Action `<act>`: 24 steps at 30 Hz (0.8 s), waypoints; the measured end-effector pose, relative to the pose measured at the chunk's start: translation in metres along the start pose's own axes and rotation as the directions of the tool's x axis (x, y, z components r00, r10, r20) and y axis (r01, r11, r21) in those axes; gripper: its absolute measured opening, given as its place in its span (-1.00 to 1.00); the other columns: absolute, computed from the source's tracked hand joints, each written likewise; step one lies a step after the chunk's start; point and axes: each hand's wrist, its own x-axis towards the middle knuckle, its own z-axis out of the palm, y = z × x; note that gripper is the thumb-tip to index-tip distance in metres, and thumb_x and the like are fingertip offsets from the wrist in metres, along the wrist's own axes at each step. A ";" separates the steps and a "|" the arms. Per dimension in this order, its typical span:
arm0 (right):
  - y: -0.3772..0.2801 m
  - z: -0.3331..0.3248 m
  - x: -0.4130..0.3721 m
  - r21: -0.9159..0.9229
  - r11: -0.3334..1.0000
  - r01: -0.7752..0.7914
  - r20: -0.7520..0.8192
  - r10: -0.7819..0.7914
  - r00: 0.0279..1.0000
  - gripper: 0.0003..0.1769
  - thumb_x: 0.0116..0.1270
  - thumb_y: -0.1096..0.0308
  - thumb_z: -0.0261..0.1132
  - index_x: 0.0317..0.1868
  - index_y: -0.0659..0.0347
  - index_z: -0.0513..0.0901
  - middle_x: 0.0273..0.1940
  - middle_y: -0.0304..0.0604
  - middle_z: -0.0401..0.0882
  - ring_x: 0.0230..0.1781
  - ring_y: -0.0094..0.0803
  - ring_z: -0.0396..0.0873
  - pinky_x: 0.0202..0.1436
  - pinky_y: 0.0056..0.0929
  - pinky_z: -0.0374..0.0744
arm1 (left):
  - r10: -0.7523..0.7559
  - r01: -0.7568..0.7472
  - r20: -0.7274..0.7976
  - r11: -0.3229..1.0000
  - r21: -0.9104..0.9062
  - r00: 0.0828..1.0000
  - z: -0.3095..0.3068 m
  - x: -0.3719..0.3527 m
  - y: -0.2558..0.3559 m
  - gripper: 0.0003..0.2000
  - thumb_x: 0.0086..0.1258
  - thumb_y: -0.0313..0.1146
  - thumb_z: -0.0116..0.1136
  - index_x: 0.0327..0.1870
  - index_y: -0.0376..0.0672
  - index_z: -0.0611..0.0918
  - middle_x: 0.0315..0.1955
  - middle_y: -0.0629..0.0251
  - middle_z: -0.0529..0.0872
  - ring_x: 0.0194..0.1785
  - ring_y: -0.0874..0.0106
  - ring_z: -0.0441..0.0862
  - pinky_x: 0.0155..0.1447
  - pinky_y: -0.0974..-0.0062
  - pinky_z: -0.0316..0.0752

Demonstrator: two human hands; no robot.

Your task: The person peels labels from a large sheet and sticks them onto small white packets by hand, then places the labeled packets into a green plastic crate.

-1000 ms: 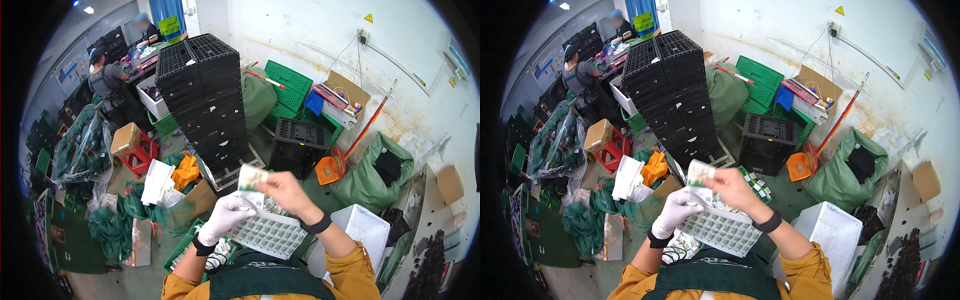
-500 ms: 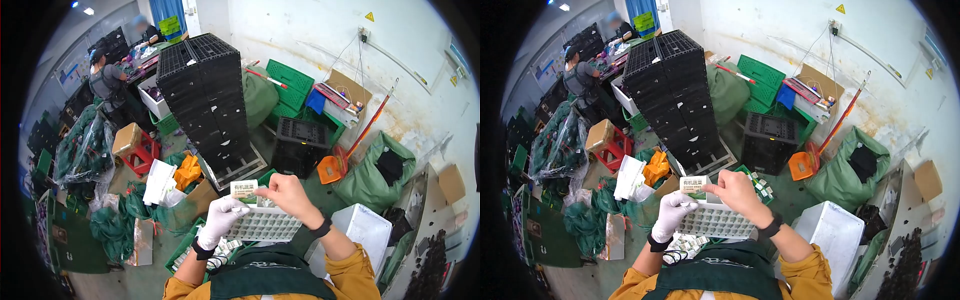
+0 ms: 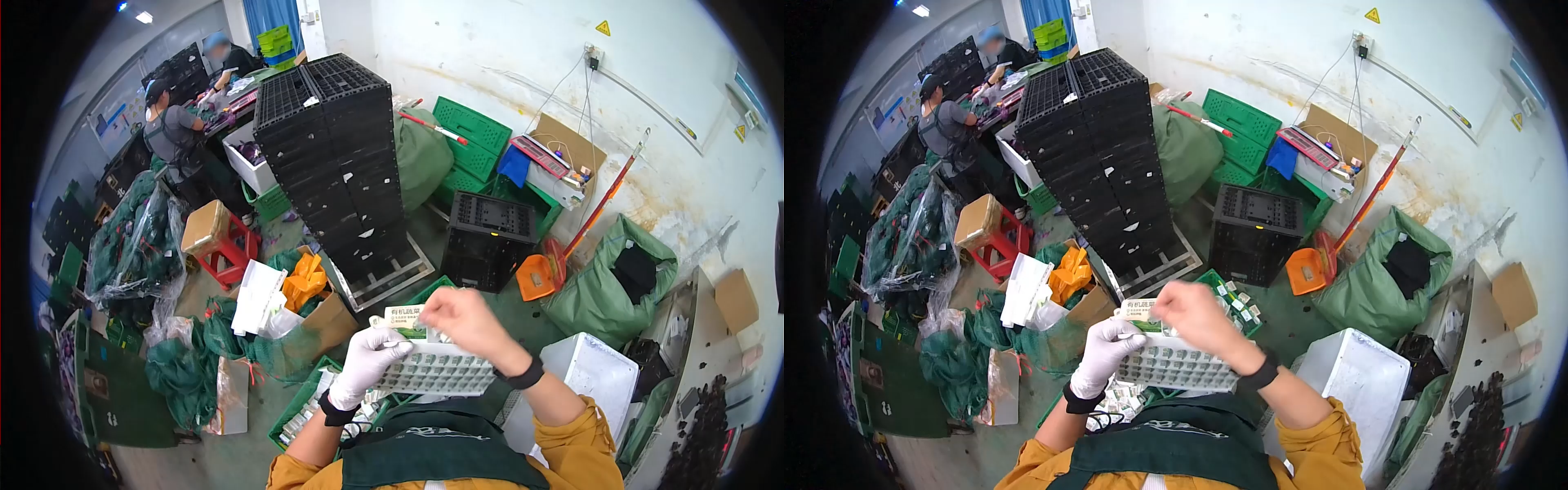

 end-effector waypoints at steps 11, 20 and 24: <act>0.008 0.007 0.009 0.378 0.923 -0.070 0.012 0.071 0.997 -0.87 0.24 0.54 0.19 -0.25 0.44 0.60 -0.42 -0.27 0.61 -0.40 -0.68 0.49 -0.37 -0.64 0.47 | 0.004 0.002 0.089 0.998 -0.067 0.996 -0.004 0.006 0.005 -0.91 0.14 -0.45 0.27 -0.44 -0.28 0.65 -0.51 0.42 0.61 -0.40 0.61 0.50 -0.28 0.64 0.39; 0.007 -0.010 0.012 0.069 0.997 -0.022 -0.023 0.023 0.999 -0.75 0.17 0.49 0.30 -0.15 0.24 0.45 -0.57 -0.44 0.35 -0.55 -0.80 0.26 -0.50 -0.73 0.26 | -0.009 0.010 0.081 1.000 -0.017 0.997 -0.003 0.002 -0.008 -0.90 0.17 -0.44 0.26 -0.44 -0.28 0.63 -0.50 0.41 0.60 -0.39 0.63 0.50 -0.27 0.65 0.38; 0.002 0.020 0.003 -0.193 0.936 0.294 -0.060 -0.311 0.949 -0.59 0.03 0.46 0.35 -0.10 0.27 0.40 -0.44 -0.17 0.39 -0.48 -0.37 0.42 -0.34 -0.45 0.43 | 0.028 -0.028 0.049 1.000 0.003 0.998 -0.003 0.002 0.003 -0.91 0.16 -0.46 0.26 -0.45 -0.29 0.62 -0.49 0.39 0.59 -0.38 0.61 0.49 -0.24 0.62 0.39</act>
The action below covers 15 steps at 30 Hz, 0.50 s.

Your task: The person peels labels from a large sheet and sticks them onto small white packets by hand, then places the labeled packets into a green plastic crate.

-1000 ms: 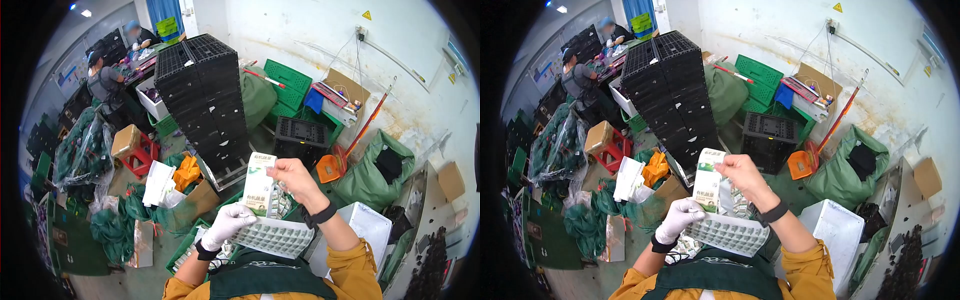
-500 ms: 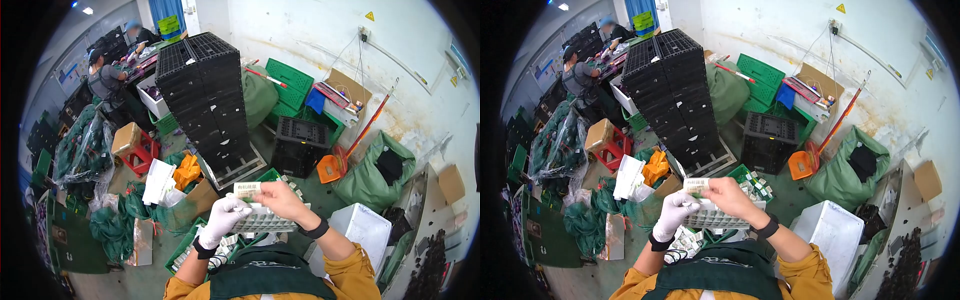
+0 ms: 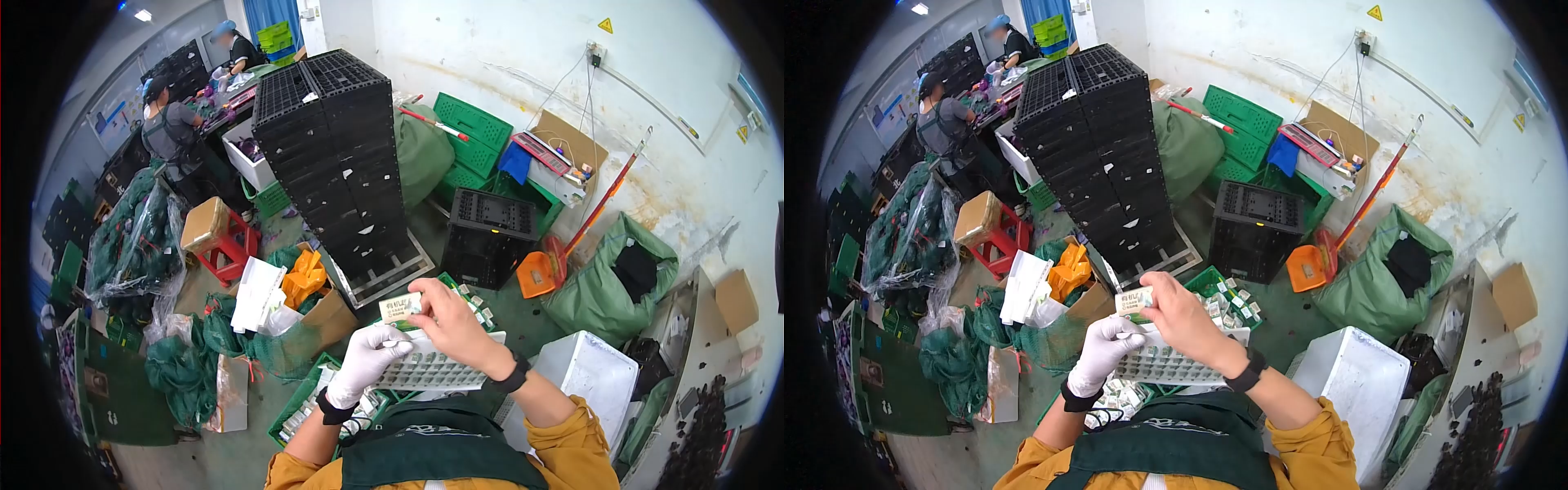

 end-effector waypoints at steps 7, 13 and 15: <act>0.003 -0.008 -0.001 -0.045 0.914 -0.402 0.086 0.405 0.910 -0.74 0.14 0.30 0.36 -0.44 0.30 0.49 -0.60 -0.23 0.42 -0.67 -0.62 0.27 -0.59 -0.55 0.30 | 0.051 -0.051 0.011 0.998 0.028 0.999 -0.007 0.002 -0.005 -0.91 0.14 -0.46 0.27 -0.43 -0.27 0.63 -0.48 0.40 0.61 -0.36 0.62 0.50 -0.24 0.62 0.40; 0.033 -0.002 0.010 0.523 0.806 -0.277 -0.060 0.359 0.931 -0.82 0.28 0.43 0.21 -0.48 0.31 0.54 -0.58 -0.45 0.44 -0.61 -0.78 0.26 -0.61 -0.71 0.21 | -0.091 0.136 0.244 0.975 -0.174 0.965 0.001 -0.002 -0.011 -0.90 0.20 -0.39 0.25 -0.39 -0.23 0.63 -0.49 0.47 0.62 -0.40 0.68 0.49 -0.27 0.72 0.38; 0.030 -0.021 0.015 0.552 0.726 -0.410 -0.025 0.506 0.862 -0.79 0.29 0.41 0.20 -0.51 0.30 0.53 -0.56 -0.43 0.46 -0.57 -0.77 0.29 -0.56 -0.71 0.25 | -0.193 0.220 0.282 0.973 -0.067 0.940 0.002 -0.005 -0.017 -0.88 0.20 -0.38 0.25 -0.34 -0.23 0.64 -0.50 0.47 0.62 -0.42 0.70 0.49 -0.30 0.71 0.39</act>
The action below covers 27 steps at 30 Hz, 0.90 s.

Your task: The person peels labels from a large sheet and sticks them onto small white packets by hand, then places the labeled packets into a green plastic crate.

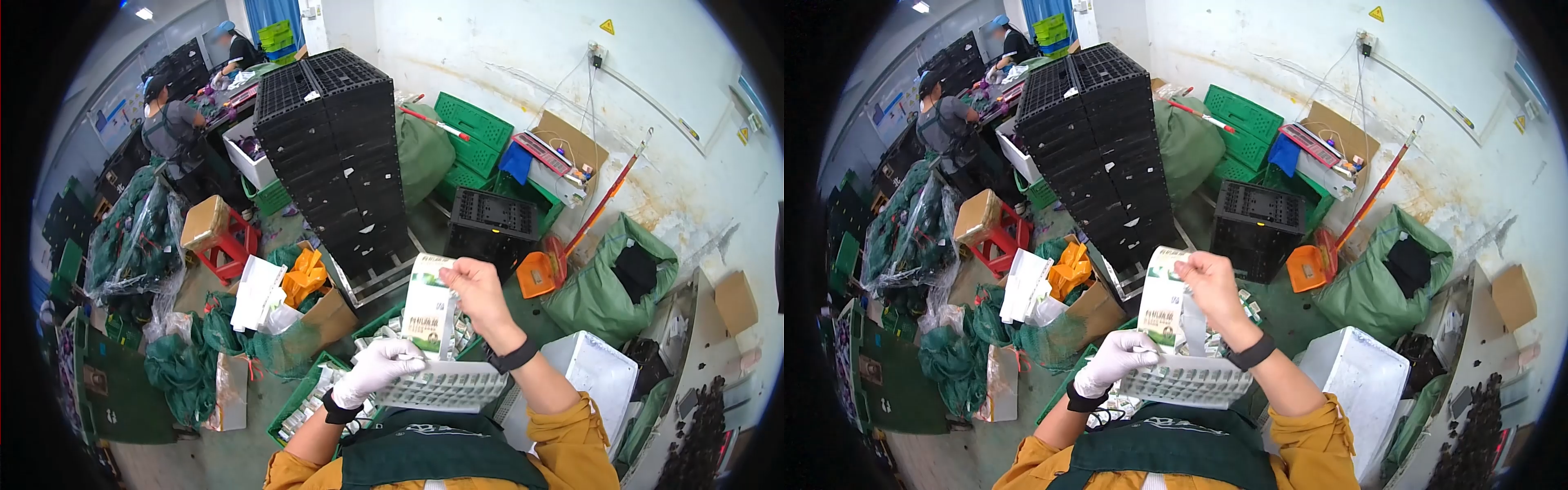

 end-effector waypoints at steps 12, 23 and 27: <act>-0.013 0.017 -0.018 -0.475 0.784 0.400 0.369 -0.235 0.899 -0.75 0.13 0.42 0.28 -0.23 0.27 0.40 -0.62 -0.20 0.39 -0.60 -0.47 0.39 -0.45 -0.49 0.38 | 0.232 -0.204 -0.169 0.965 0.166 0.958 -0.008 0.005 0.012 -0.92 0.15 -0.47 0.26 -0.43 -0.28 0.63 -0.43 0.37 0.60 -0.33 0.60 0.51 -0.20 0.62 0.41; 0.004 0.022 -0.021 -0.163 0.986 0.025 0.162 0.002 0.987 -0.66 0.34 0.28 0.17 -0.57 0.24 0.41 -0.73 -0.39 0.30 -0.76 -0.73 0.19 -0.72 -0.67 0.17 | 0.170 -0.163 -0.191 0.985 0.051 0.967 -0.006 0.002 0.017 -0.90 0.12 -0.45 0.28 -0.43 -0.27 0.63 -0.44 0.39 0.58 -0.36 0.61 0.50 -0.24 0.65 0.38; -0.003 0.021 -0.017 -0.059 0.991 -0.120 0.088 0.125 0.988 -0.70 0.34 0.29 0.16 -0.53 0.24 0.45 -0.73 -0.37 0.32 -0.78 -0.72 0.21 -0.73 -0.69 0.19 | 0.152 -0.156 -0.194 0.988 -0.007 0.969 -0.004 0.004 0.016 -0.90 0.17 -0.41 0.26 -0.42 -0.25 0.63 -0.48 0.45 0.57 -0.44 0.69 0.44 -0.30 0.71 0.34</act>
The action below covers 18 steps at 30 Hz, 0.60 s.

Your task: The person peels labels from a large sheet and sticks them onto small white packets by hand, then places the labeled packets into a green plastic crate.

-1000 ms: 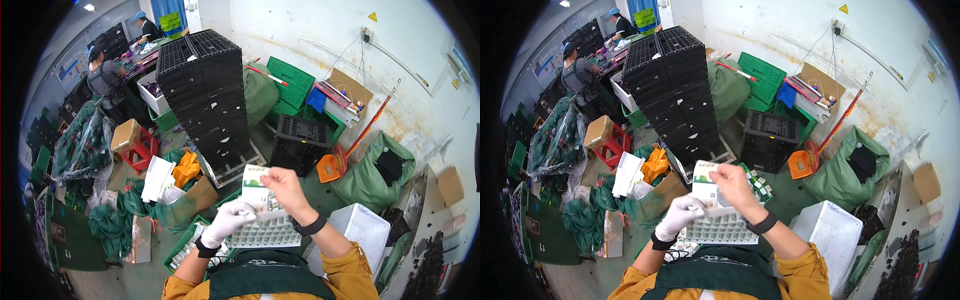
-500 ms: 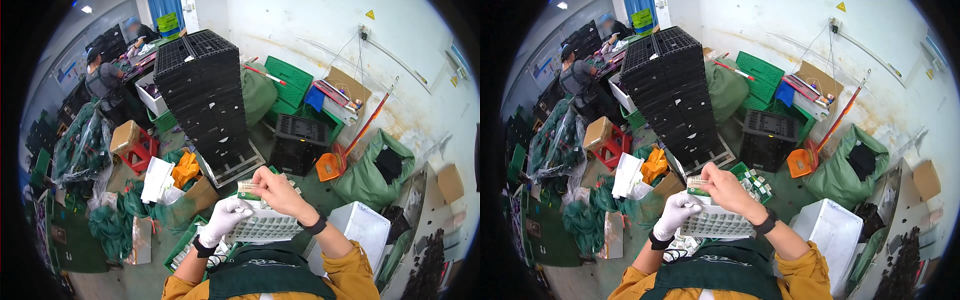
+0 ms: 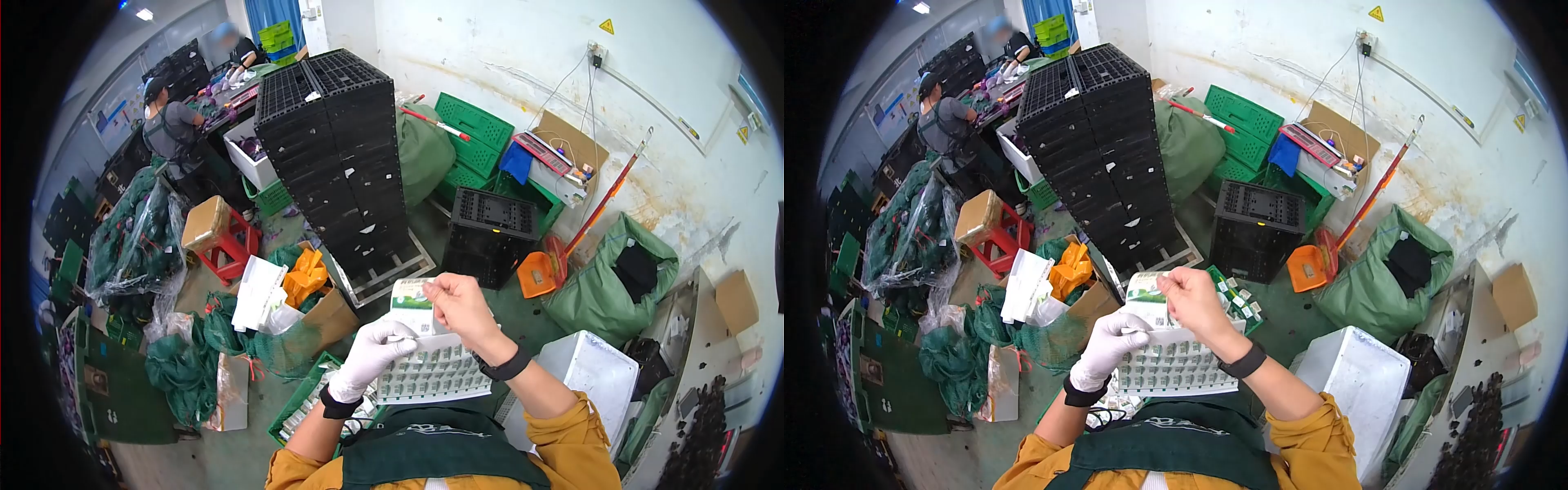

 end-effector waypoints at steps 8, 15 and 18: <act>-0.019 -0.020 -0.002 -0.631 0.658 0.412 0.176 -0.395 0.902 -0.74 0.09 0.29 0.34 -0.37 0.29 0.50 -0.43 -0.12 0.39 -0.49 -0.36 0.46 -0.43 -0.38 0.40 | -0.083 0.088 -0.127 0.996 0.031 0.988 0.002 -0.001 0.000 -0.84 0.18 -0.36 0.28 -0.50 -0.24 0.60 -0.63 0.52 0.54 -0.55 0.71 0.39 -0.45 0.69 0.29; -0.016 0.006 -0.018 -0.551 0.397 0.734 0.576 -0.455 0.679 -0.76 0.12 0.38 0.26 -0.27 0.28 0.41 -0.36 -0.06 0.34 -0.32 -0.12 0.46 -0.29 -0.26 0.45 | 0.201 -0.149 -0.121 0.926 0.346 0.972 0.000 0.012 -0.010 -0.91 0.07 -0.52 0.31 -0.48 -0.32 0.62 -0.52 0.44 0.60 -0.40 0.67 0.46 -0.31 0.66 0.37; -0.017 0.005 -0.019 -0.578 0.285 0.765 0.627 -0.445 0.640 -0.81 0.06 0.49 0.20 -0.30 0.28 0.40 -0.38 -0.06 0.36 -0.32 -0.14 0.47 -0.32 -0.27 0.47 | 0.192 -0.150 -0.082 0.921 0.359 0.978 0.005 0.012 0.002 -0.90 0.04 -0.52 0.29 -0.42 -0.29 0.63 -0.52 0.31 0.62 -0.44 0.52 0.50 -0.31 0.59 0.38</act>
